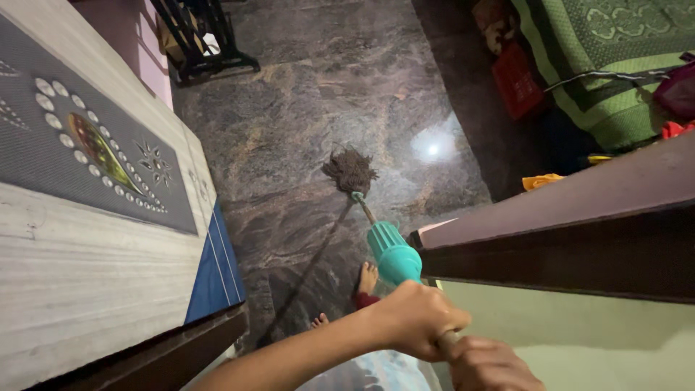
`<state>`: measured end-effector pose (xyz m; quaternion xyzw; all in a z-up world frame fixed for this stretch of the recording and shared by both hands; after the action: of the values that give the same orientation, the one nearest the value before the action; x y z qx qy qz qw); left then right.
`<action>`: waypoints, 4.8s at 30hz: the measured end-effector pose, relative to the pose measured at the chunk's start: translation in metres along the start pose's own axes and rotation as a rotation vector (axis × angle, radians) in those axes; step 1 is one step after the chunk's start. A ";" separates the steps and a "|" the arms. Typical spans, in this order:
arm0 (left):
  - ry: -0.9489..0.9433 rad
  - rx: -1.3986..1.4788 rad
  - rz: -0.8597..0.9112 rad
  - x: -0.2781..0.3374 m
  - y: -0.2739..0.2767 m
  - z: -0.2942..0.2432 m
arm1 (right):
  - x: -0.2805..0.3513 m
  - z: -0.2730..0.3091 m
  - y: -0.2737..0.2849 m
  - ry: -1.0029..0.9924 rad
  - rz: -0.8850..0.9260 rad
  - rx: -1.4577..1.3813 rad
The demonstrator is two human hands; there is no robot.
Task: The person mops a tiled floor in a bedroom using a teal spin mop. They move the mop back and forth across the floor, navigating around furniture and clutter.
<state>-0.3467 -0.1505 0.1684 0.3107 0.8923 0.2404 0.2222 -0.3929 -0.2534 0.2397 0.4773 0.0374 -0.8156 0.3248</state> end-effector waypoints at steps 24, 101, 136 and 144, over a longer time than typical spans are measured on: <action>0.241 0.054 -0.324 -0.168 0.073 0.255 | -0.047 -0.285 0.106 -0.395 0.083 0.322; 0.083 0.080 0.048 -0.057 -0.001 0.088 | -0.025 -0.095 -0.012 -0.412 -0.033 0.437; 0.497 -0.249 -0.495 0.228 0.054 -0.026 | -0.061 0.017 -0.215 -0.228 0.477 -0.327; 0.482 -0.325 -0.474 0.171 0.067 0.063 | -0.049 -0.076 -0.158 -0.071 0.169 -0.276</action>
<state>-0.4034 0.0270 0.1142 -0.0095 0.9165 0.3869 0.1015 -0.4087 -0.0764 0.1986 0.4003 0.0973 -0.7888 0.4561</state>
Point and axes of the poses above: each hand's wrist, its own x-axis away from the middle knuckle, its own y-axis out of the back of the hand, z = x × y, the point moved 7 cm from there along -x, towards the middle knuckle, and after that the axes turned 7 degrees about y, right-handed, at the moved point
